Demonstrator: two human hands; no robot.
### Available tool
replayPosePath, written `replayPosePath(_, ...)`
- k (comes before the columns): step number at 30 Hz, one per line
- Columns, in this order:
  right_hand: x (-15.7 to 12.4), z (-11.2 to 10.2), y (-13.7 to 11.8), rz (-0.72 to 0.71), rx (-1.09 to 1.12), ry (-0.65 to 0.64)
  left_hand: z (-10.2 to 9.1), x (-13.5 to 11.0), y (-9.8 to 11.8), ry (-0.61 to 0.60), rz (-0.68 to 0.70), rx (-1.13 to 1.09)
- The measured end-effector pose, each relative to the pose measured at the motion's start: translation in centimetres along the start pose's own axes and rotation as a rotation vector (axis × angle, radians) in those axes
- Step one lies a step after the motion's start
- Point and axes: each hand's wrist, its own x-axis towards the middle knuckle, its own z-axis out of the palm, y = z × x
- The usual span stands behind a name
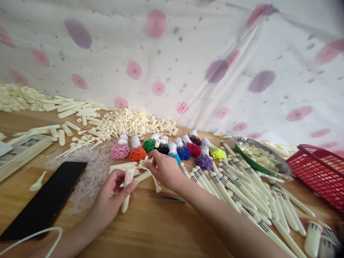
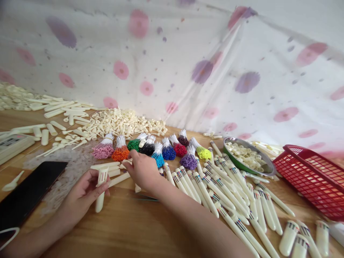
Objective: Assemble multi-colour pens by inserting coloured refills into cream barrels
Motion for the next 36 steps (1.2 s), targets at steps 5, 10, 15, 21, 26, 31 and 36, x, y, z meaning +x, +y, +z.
replayPosePath(5, 5.2, 1.4, -2.4, 0.089, 0.039, -0.017, -0.3, -0.1, -0.3, -0.030, 0.028, 0.004)
replayPosePath(10, 7.4, 2.1, -1.8, 0.160, 0.202, -0.089, -0.2, -0.4, -0.3, -0.048, 0.024, -0.021)
replayPosePath(15, 8.4, 2.0, 0.0, 0.215, 0.497, -0.181, 0.0, -0.6, -0.2, -0.076, 0.015, -0.014)
replayPosePath(21, 8.5, 2.0, 0.3, 0.224, 0.606, -0.204, 0.0, -0.5, -0.3, -0.096, 0.017, 0.013)
replayPosePath(26, 8.8, 2.0, 0.5, 0.228, 0.450, -0.186, -0.1, -0.4, -0.4, -0.106, 0.001, 0.033)
replayPosePath(31, 8.7, 0.7, -0.3, 0.184, 0.130, -0.120, 0.0, -0.4, -0.8, -0.123, 0.026, 0.076)
replayPosePath(36, 8.4, -0.2, -2.3, 0.096, -0.183, -0.205, 0.0, -0.3, -0.8, -0.120, 0.036, 0.064)
